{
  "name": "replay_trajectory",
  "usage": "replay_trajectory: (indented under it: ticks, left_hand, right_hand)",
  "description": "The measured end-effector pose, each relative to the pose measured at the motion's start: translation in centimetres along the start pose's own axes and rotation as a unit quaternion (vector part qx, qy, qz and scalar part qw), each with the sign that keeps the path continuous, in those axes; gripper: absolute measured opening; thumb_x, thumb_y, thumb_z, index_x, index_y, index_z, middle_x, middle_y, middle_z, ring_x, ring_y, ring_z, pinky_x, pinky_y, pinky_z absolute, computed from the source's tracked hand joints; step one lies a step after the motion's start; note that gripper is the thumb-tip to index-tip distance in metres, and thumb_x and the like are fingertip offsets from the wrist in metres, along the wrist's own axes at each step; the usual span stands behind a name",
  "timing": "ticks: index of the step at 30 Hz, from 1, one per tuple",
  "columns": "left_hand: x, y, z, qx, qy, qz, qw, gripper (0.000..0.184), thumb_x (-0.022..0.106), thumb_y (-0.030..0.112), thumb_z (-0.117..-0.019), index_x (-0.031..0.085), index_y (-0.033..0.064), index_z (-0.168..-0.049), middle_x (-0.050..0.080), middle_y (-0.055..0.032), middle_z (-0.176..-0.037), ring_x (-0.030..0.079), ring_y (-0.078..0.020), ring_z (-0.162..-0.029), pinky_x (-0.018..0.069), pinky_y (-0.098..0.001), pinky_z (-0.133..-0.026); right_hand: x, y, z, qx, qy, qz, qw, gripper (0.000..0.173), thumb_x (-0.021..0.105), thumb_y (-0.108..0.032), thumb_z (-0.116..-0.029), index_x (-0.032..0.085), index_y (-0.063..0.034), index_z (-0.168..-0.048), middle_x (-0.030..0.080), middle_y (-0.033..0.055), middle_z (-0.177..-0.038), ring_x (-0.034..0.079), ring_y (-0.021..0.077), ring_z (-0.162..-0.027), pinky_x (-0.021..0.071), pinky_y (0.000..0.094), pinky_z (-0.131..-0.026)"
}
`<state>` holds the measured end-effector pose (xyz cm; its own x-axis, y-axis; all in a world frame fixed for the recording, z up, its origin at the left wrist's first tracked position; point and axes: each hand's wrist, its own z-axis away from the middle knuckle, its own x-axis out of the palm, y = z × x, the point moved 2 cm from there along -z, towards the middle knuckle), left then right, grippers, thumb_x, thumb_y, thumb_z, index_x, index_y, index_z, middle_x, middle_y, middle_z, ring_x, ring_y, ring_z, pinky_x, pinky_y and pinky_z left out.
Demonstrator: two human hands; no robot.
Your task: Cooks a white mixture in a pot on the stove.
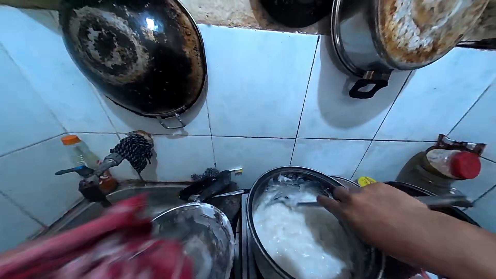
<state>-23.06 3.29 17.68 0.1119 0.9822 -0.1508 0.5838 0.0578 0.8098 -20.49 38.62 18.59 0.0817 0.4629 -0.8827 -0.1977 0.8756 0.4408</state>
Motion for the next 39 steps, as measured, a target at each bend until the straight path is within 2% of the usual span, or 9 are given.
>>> replay_trajectory:
  ticks: [2, 7, 12, 19, 21, 24, 29, 34, 39]
  left_hand:
    - [1.8, -3.7, -2.4, 0.042, -0.019, -0.105, 0.993, 0.033, 0.052, 0.005, -0.1003, 0.054, -0.0163, -0.125, 0.067, -0.0161, -0.119, 0.065, -0.0094, -0.108, 0.0546, -0.0301, -0.097]
    - [9.2, -7.8, -4.5, -0.020, -0.048, -0.200, 0.978, 0.036, 0.051, 0.022, -0.0982, 0.065, 0.0100, -0.130, 0.067, -0.0110, -0.122, 0.065, -0.0215, -0.112, 0.0540, -0.0486, -0.094]
    - [12.2, -8.5, -3.6, 0.006, -0.106, -0.283, 0.953, 0.036, 0.046, 0.020, -0.0938, 0.069, 0.0087, -0.120, 0.064, -0.0164, -0.121, 0.066, -0.0310, -0.106, 0.0552, -0.0517, -0.083]
    - [11.4, -9.0, -3.4, 0.063, -0.164, -0.304, 0.936, 0.049, 0.031, 0.034, -0.1050, 0.069, 0.0070, -0.119, 0.062, -0.0188, -0.126, 0.063, -0.0365, -0.112, 0.0543, -0.0526, -0.086]
    - [11.5, -8.9, -3.1, 0.072, -0.171, -0.316, 0.930, 0.057, 0.023, 0.040, -0.1073, 0.069, 0.0086, -0.118, 0.062, -0.0186, -0.127, 0.063, -0.0387, -0.111, 0.0553, -0.0532, -0.082]
    - [11.2, -8.7, -2.9, 0.068, -0.187, -0.321, 0.926, 0.058, 0.022, 0.039, -0.1078, 0.068, 0.0073, -0.120, 0.060, -0.0202, -0.130, 0.062, -0.0411, -0.111, 0.0552, -0.0537, -0.082]
    - [11.3, -9.2, -2.3, 0.070, -0.175, -0.297, 0.936, 0.078, 0.011, 0.058, -0.1050, 0.066, 0.0063, -0.125, 0.059, -0.0217, -0.132, 0.062, -0.0396, -0.113, 0.0541, -0.0527, -0.086]
    - [11.0, -9.8, -2.4, 0.084, -0.172, -0.249, 0.950, 0.092, 0.001, 0.069, -0.1003, 0.063, 0.0058, -0.128, 0.060, -0.0187, -0.130, 0.062, -0.0331, -0.115, 0.0544, -0.0504, -0.090]
    - [10.9, -10.2, -2.7, 0.069, -0.166, -0.235, 0.955, 0.089, 0.002, 0.068, -0.1013, 0.065, 0.0082, -0.125, 0.062, -0.0140, -0.124, 0.063, -0.0277, -0.112, 0.0559, -0.0469, -0.087]
  right_hand:
    - [-1.5, 1.0, 3.3, -0.047, 0.059, -0.001, 0.997, 0.044, 0.069, -0.006, -0.0879, 0.070, -0.0206, -0.129, 0.068, 0.0144, -0.085, 0.065, 0.0354, -0.060, 0.0507, 0.0515, -0.047]
    - [-4.0, 2.1, 8.2, -0.036, -0.052, -0.019, 0.998, 0.034, 0.058, -0.011, -0.1009, 0.067, -0.0175, -0.133, 0.068, 0.0180, -0.091, 0.067, 0.0387, -0.069, 0.0517, 0.0535, -0.053]
    - [1.7, 3.2, 3.3, -0.041, 0.176, 0.114, 0.977, 0.036, 0.073, 0.000, -0.0809, 0.074, -0.0149, -0.113, 0.063, 0.0104, -0.074, 0.062, 0.0294, -0.055, 0.0473, 0.0414, -0.042]
    - [-1.3, 0.5, 0.1, -0.097, 0.327, 0.189, 0.921, 0.027, 0.053, -0.001, -0.0958, 0.071, -0.0070, -0.114, 0.063, 0.0088, -0.080, 0.060, 0.0249, -0.061, 0.0425, 0.0352, -0.047]
    - [0.1, 0.4, -1.6, -0.127, 0.280, 0.203, 0.930, 0.028, 0.049, 0.002, -0.0991, 0.066, -0.0021, -0.121, 0.065, 0.0116, -0.090, 0.064, 0.0270, -0.072, 0.0480, 0.0374, -0.055]
    - [0.4, 0.7, -1.0, -0.091, 0.046, 0.167, 0.981, 0.036, 0.045, 0.009, -0.0983, 0.055, 0.0096, -0.133, 0.065, 0.0232, -0.108, 0.067, 0.0381, -0.089, 0.0539, 0.0461, -0.068]
    - [-4.2, 0.5, 2.5, -0.039, -0.205, 0.094, 0.974, 0.012, 0.059, -0.005, -0.0976, 0.066, 0.0013, -0.104, 0.066, 0.0169, -0.088, 0.068, 0.0347, -0.080, 0.0540, 0.0473, -0.067]
    - [-6.2, -0.3, 2.8, -0.027, -0.280, -0.003, 0.960, 0.013, 0.071, -0.020, -0.0927, 0.073, -0.0116, -0.102, 0.066, 0.0121, -0.079, 0.067, 0.0335, -0.073, 0.0516, 0.0544, -0.061]
    - [-3.0, -1.2, -0.6, 0.012, -0.204, -0.238, 0.949, 0.029, 0.052, -0.015, -0.1065, 0.071, -0.0083, -0.127, 0.072, 0.0215, -0.105, 0.068, 0.0398, -0.099, 0.0510, 0.0624, -0.085]
